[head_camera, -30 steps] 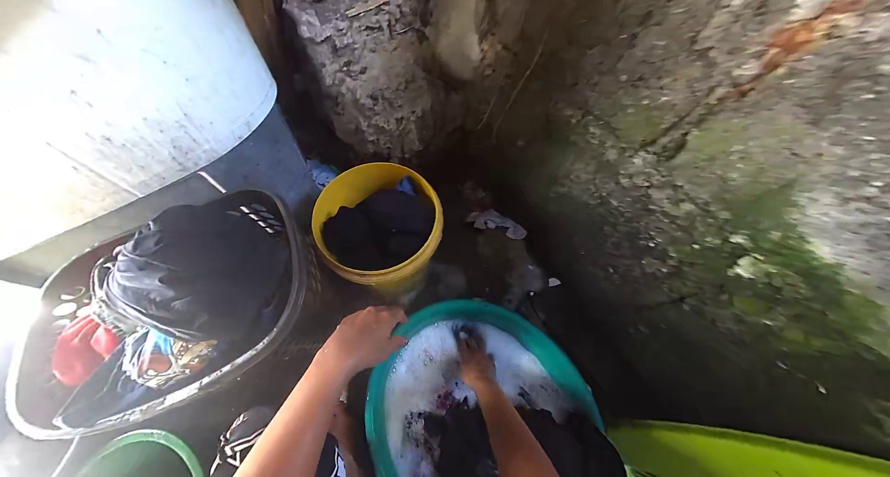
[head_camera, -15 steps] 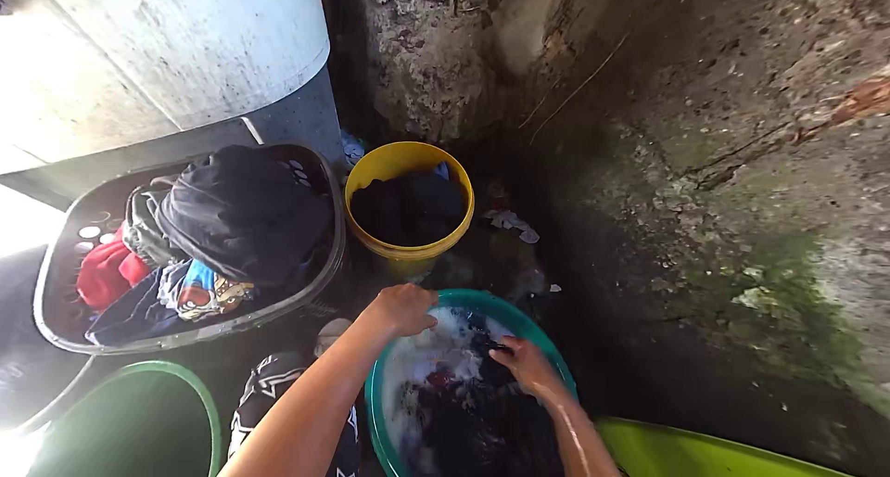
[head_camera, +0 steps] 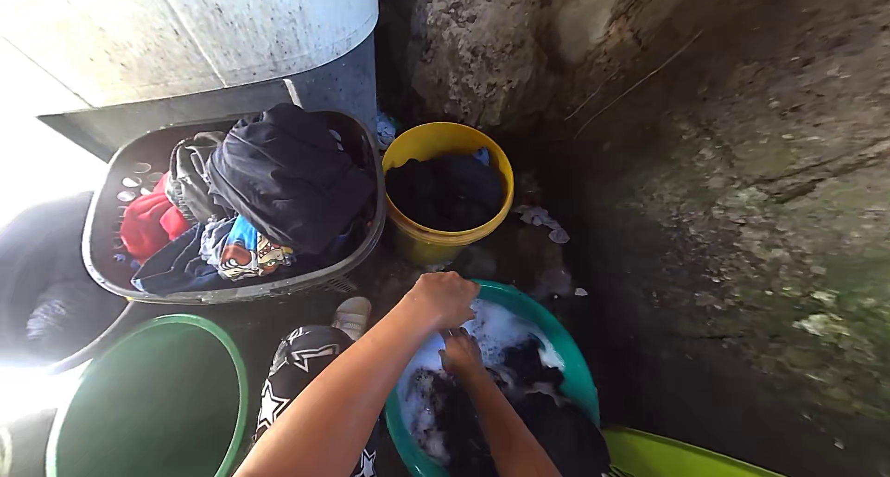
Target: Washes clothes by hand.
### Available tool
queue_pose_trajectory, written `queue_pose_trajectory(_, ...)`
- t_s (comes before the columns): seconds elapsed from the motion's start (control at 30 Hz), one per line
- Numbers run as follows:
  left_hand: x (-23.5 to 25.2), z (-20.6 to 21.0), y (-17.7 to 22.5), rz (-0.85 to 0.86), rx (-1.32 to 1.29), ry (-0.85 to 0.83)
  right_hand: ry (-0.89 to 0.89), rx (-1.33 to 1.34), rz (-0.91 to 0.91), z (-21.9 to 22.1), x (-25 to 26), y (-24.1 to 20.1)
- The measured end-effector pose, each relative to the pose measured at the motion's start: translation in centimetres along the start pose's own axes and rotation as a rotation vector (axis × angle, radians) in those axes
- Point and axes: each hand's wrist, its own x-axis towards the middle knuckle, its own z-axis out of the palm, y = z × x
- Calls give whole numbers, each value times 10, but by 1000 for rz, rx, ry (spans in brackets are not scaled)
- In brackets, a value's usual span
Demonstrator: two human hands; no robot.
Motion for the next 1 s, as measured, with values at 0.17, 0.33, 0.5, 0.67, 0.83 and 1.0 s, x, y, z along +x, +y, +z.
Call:
queue_pose_trajectory(0.17, 1, -5, -19, -41, -56, 21, -106, -94, 17, 36, 36, -11)
queue_pose_trajectory(0.33, 2, -10, -32, -59, -80, 31, -121, -68, 55, 40, 47, 13)
queue_pose_trajectory(0.5, -1, -10, -35, -56, -130, 49, -124, 361, -137, -15, 7, 31)
queue_pose_trajectory(0.67, -7, -4, -29, -51, -104, 70, -314, 298, -302, -75, -75, 24)
queue_pose_trajectory(0.83, -7, 0, -21, -31, -59, 100, -566, -66, -405, -65, -128, 19)
queue_pose_trajectory(1.0, 3, 3, -11, -15, -20, 90, -436, 40, -138, 42, -130, 8)
